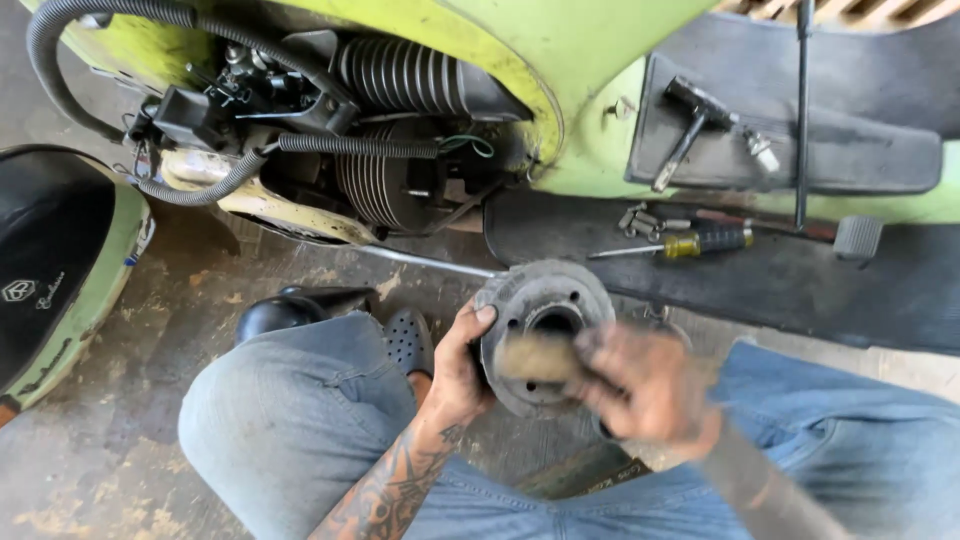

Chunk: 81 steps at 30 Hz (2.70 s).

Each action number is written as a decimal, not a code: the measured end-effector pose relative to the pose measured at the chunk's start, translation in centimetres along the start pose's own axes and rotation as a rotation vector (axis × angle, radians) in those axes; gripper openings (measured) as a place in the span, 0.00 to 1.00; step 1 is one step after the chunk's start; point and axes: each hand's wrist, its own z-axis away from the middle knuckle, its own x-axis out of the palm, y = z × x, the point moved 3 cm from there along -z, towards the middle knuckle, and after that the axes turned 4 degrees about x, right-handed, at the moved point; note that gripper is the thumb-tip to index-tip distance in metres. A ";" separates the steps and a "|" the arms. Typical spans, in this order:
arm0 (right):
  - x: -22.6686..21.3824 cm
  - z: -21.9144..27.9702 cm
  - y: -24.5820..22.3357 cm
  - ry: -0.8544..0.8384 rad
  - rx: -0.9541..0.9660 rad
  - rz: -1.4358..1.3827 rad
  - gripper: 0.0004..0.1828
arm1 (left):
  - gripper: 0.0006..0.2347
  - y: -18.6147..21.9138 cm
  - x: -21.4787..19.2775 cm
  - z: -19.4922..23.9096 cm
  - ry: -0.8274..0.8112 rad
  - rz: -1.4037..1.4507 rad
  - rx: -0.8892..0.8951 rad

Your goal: Repairing a motorcycle engine component by prying with a screwdriver and tapping with a hammer and wooden block

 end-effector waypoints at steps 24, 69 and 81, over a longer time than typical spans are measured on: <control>-10.1 1.1 6.2 -0.060 0.369 0.737 0.14 | 0.25 1.5 -1.9 -0.3 0.051 -0.031 0.126; -13.7 6.5 14.2 0.603 0.870 -0.411 0.14 | 0.29 0.5 -2.7 0.0 0.234 0.130 -0.140; -13.7 7.5 13.0 0.787 0.858 -0.631 0.10 | 0.32 -9.8 -1.7 -6.0 0.290 -0.374 -0.082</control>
